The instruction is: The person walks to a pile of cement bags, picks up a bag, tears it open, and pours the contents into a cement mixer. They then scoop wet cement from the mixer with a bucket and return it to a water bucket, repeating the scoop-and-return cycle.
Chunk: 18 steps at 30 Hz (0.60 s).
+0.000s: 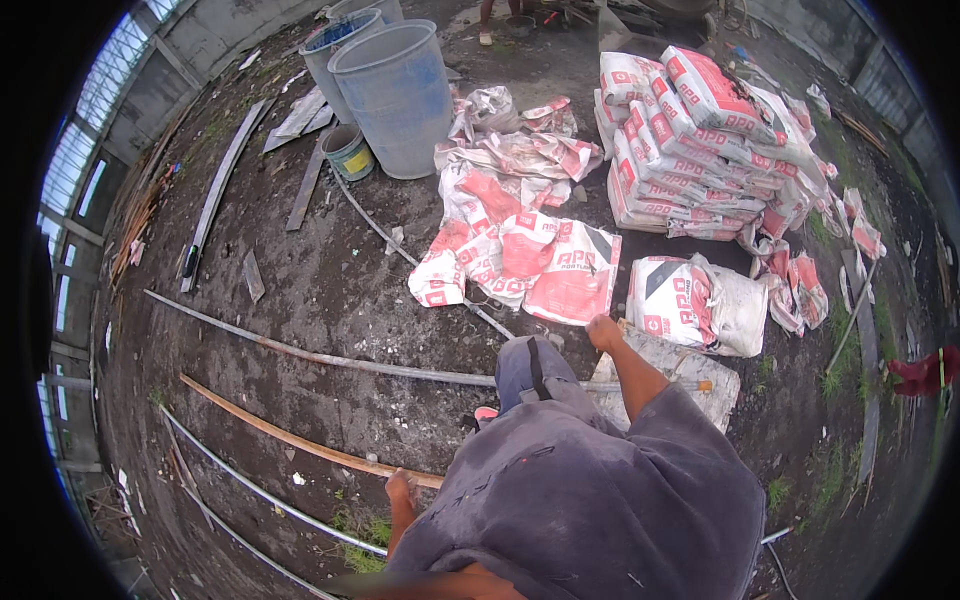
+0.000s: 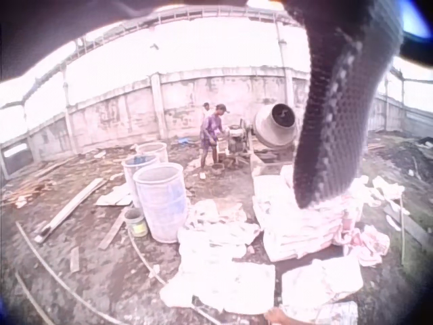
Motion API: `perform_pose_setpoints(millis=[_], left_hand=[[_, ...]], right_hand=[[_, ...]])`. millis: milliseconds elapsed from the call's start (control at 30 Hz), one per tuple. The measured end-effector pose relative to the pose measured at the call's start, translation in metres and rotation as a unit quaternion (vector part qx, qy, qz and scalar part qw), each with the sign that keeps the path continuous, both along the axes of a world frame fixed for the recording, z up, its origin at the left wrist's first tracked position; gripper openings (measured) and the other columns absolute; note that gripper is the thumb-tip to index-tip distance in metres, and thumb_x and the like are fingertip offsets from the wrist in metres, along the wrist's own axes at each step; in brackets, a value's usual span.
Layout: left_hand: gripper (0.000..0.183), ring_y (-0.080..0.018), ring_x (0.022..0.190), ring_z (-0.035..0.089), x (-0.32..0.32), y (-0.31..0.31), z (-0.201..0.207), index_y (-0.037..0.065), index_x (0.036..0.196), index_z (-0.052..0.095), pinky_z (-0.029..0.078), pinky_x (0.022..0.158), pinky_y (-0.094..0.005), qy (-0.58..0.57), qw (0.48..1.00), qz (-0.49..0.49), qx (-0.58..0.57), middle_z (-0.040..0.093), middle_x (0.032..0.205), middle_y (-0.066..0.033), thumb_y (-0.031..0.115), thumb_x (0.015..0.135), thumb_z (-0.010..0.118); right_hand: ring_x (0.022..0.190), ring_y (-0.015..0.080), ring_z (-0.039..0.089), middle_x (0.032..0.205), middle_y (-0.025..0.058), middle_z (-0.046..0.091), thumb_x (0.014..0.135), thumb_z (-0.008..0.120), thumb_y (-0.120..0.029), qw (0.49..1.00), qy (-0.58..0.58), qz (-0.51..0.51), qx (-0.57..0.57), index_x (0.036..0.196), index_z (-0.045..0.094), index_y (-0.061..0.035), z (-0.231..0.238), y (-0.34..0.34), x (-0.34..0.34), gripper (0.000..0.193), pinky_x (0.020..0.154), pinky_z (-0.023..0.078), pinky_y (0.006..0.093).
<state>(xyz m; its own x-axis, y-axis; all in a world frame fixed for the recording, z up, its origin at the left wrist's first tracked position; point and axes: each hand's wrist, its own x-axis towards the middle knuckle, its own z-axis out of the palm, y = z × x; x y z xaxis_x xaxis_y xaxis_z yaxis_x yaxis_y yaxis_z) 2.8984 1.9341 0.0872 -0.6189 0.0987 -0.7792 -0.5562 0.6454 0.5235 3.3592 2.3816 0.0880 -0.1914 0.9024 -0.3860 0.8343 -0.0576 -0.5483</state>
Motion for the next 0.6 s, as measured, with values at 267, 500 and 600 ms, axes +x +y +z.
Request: perform_pose_setpoints(millis=[267,500,600], left_hand=[[0.028,-0.0175,0.074,0.060,-0.185,0.258,0.066,0.007,0.109,0.055,0.049,0.058,-0.0323,0.136,0.977,-0.107,0.121,0.061,0.093,-0.0050,0.030,0.093,0.049],[0.033,-0.0193,0.082,0.061,-0.134,0.454,0.033,0.007,0.117,0.052,0.050,0.063,-0.0325,0.032,0.978,-0.159,0.132,0.062,0.100,-0.0077,0.030,0.093,0.050],[0.023,-0.0178,0.072,0.059,-0.102,0.505,0.008,0.010,0.108,0.054,0.048,0.058,-0.0362,-0.039,0.976,-0.214,-0.005,0.059,0.086,-0.0038,0.027,0.093,0.050]], right_hand=[[0.095,0.0351,0.061,0.094,0.0242,0.064,0.079,0.058,-0.024,0.980,0.104,-0.170,0.009,0.091,0.063,0.0039,0.017,0.054,-0.062,0.031,0.082,0.047,0.0397],[0.090,0.0374,0.061,0.088,0.0245,0.064,0.078,0.056,-0.022,0.993,0.010,-0.104,-0.056,0.082,0.063,0.0025,-0.054,0.165,-0.037,0.025,0.078,0.047,0.0444],[0.088,0.0360,0.061,0.088,0.0220,0.065,0.077,0.059,-0.021,0.976,0.058,-0.211,0.001,0.085,0.063,0.0020,-0.058,0.230,-0.028,0.025,0.076,0.048,0.0432]])
